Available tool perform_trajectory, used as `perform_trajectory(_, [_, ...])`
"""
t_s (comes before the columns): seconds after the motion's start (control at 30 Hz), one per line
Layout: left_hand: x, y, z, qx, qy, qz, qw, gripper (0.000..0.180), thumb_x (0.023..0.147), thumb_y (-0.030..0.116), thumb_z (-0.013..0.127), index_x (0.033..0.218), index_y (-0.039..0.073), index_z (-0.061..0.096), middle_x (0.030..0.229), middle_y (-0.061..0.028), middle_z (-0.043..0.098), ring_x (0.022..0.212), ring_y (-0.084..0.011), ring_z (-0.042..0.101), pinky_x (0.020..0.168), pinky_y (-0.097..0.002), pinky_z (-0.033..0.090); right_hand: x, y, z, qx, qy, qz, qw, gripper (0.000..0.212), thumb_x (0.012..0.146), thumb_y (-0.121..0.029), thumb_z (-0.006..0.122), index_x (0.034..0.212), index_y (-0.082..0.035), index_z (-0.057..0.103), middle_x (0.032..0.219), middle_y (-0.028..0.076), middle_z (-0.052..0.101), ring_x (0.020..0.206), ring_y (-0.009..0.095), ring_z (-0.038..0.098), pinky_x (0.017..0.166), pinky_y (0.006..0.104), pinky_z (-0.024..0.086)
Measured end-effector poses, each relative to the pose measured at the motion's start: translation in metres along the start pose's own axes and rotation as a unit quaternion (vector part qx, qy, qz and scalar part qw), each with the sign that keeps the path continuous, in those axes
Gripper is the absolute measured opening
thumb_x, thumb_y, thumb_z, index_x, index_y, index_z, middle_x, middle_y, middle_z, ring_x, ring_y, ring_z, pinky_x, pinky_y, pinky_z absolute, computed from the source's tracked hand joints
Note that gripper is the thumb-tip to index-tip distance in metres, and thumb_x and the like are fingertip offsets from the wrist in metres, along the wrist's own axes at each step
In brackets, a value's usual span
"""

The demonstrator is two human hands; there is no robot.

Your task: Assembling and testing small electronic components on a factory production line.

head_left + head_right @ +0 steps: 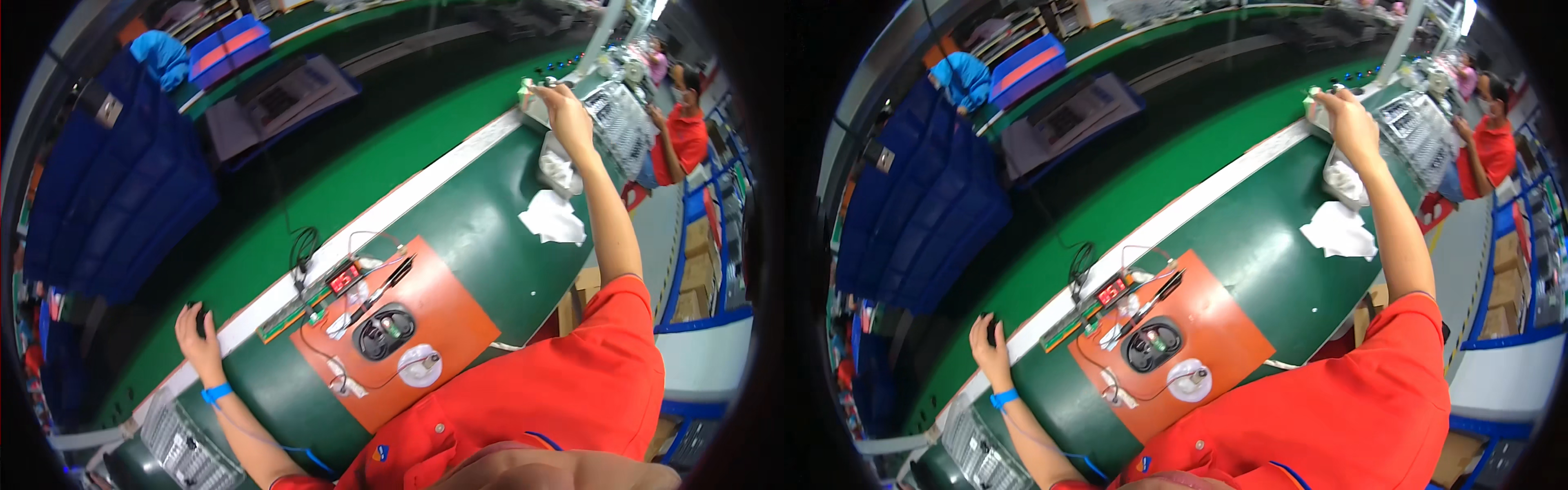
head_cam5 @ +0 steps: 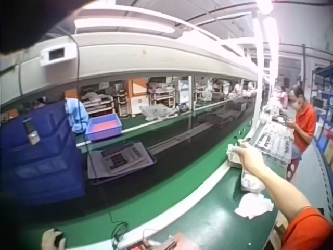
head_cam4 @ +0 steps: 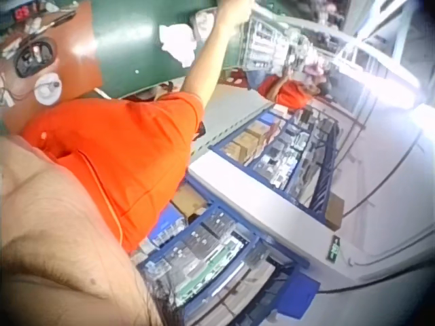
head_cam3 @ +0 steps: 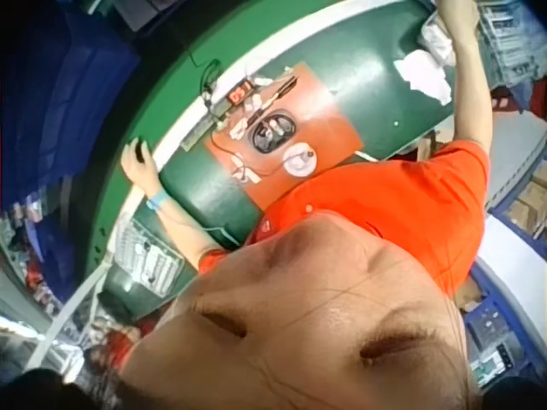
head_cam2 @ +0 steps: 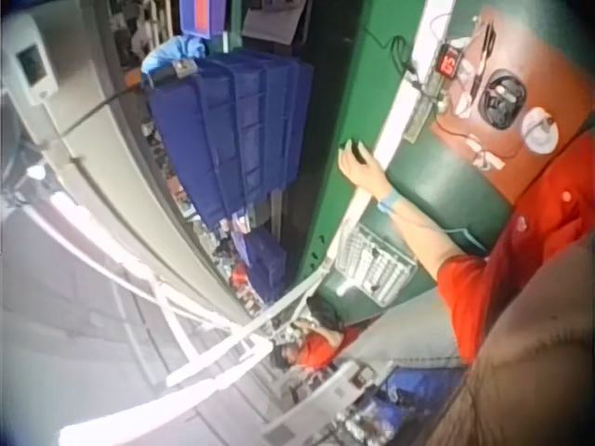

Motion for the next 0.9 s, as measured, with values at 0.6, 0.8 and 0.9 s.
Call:
perform_trajectory(0.6, [-0.001, 0.006, -0.005, 0.005, -0.018, -0.012, 1.0, 0.021, 0.088, 0.009, 0.067, 0.108, 0.002, 0.068, 0.112, -0.0148, 0.067, 0.117, -0.0343, 0.057, 0.099, -0.043, 0.045, -0.077, -0.209, 0.121, 0.112, -0.128, -0.18, 0.969, 0.035, 0.085, -0.008, 0.053, 0.113, -0.022, 0.07, 0.098, 0.006, 0.059, 0.069, 0.028, 0.068, 0.058, 0.0416, 0.055])
perform_trajectory(0.8, [0.0, 0.006, -0.005, 0.006, -0.018, -0.018, 1.0, 0.021, 0.089, 0.009, 0.067, 0.109, 0.002, 0.068, 0.114, -0.0155, 0.066, 0.118, -0.0345, 0.057, 0.099, -0.0428, 0.045, -0.069, -0.198, 0.123, 0.129, -0.121, -0.139, 0.974, 0.033, 0.085, -0.01, 0.053, 0.112, -0.021, 0.07, 0.099, 0.006, 0.059, 0.071, 0.028, 0.068, 0.058, 0.0417, 0.056])
perform_trajectory(0.9, [0.001, 0.006, -0.005, 0.009, -0.021, -0.017, 1.0, 0.021, 0.089, 0.009, 0.067, 0.109, 0.002, 0.068, 0.114, -0.0159, 0.066, 0.118, -0.0345, 0.057, 0.099, -0.0428, 0.045, -0.071, -0.202, 0.121, 0.129, -0.118, -0.148, 0.973, 0.033, 0.085, -0.01, 0.053, 0.112, -0.02, 0.07, 0.099, 0.006, 0.059, 0.071, 0.029, 0.068, 0.059, 0.0422, 0.056])
Point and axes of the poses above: each hand's wrist, its own x-axis towards the middle knuckle, its own z-axis out of the palm, y = z × x, the point moved 7 cm from there along x, towards the middle knuckle
